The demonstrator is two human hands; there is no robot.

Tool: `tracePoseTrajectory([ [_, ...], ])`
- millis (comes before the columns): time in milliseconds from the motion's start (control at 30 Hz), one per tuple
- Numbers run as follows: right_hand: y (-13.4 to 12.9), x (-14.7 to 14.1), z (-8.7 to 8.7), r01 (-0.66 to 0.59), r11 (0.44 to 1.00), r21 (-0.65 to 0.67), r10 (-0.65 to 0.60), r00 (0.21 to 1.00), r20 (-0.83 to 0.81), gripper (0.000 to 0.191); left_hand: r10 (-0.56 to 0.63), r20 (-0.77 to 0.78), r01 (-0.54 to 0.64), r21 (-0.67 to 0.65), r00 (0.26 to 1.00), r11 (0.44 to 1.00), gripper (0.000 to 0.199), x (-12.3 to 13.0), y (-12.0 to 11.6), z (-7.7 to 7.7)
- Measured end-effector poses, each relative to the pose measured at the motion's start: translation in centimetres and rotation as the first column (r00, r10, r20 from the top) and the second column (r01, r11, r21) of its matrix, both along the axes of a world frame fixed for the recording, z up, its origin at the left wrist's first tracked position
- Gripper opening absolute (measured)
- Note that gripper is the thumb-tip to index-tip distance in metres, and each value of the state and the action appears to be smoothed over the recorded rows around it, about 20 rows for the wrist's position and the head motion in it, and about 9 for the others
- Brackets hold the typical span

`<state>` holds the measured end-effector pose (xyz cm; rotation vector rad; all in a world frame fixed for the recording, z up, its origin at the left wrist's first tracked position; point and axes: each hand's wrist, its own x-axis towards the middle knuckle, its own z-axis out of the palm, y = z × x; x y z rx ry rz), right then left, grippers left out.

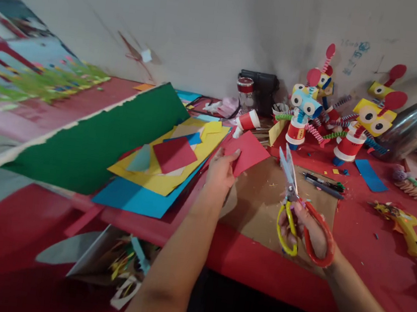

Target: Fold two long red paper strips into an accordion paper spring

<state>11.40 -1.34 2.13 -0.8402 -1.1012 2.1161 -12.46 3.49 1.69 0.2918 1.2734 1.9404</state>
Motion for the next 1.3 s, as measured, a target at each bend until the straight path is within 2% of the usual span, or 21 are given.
tracePoseTrajectory([
  [100, -0.5, 0.0, -0.6, -0.076, 0.992, -0.102, 0.071, 0.996, -0.059, 0.052, 0.040, 0.084, -0.041, -0.001, 0.996, 0.999, 0.056, -0.5, 0.1, -0.1],
  [267, -0.8, 0.0, -0.7, -0.164, 0.977, -0.140, 0.148, 0.982, -0.118, 0.058, 0.107, 0.163, -0.111, 0.015, 0.981, 0.994, 0.033, -0.5, 0.1, 0.6],
  [367, -0.9, -0.1, -0.2, -0.223, 0.962, -0.157, 0.198, 0.967, -0.160, 0.059, 0.104, 0.175, -0.116, 0.060, 0.979, 0.991, 0.023, -0.5, 0.2, 0.6],
  [467, -1.0, -0.1, 0.1, -0.239, 0.957, -0.166, 0.208, 0.960, -0.188, 0.059, 0.054, 0.231, -0.068, 0.054, 0.972, 0.996, 0.016, -0.6, 0.1, 0.5],
  [567, -1.0, -0.2, 0.1, -0.228, 0.961, -0.157, 0.193, 0.958, -0.210, 0.060, 0.006, 0.283, -0.016, 0.036, 0.959, 0.999, 0.016, -0.7, -0.1, 0.5],
  [767, -0.8, -0.1, 0.1, -0.242, 0.962, -0.128, 0.209, 0.952, -0.224, 0.063, 0.038, 0.338, -0.060, 0.054, 0.940, 0.997, 0.010, -0.4, 0.1, 1.0],
  [1067, -0.9, -0.1, 0.9, -0.293, 0.954, -0.065, 0.268, 0.929, -0.254, 0.067, 0.007, 0.248, -0.024, 0.065, 0.969, 0.998, 0.014, -0.5, 0.0, 0.3],
  [1300, -1.0, 0.0, 0.6, -0.288, 0.954, -0.081, 0.260, 0.933, -0.249, 0.067, 0.030, 0.208, -0.043, 0.058, 0.978, 0.997, 0.017, 0.0, -0.2, 0.9],
])
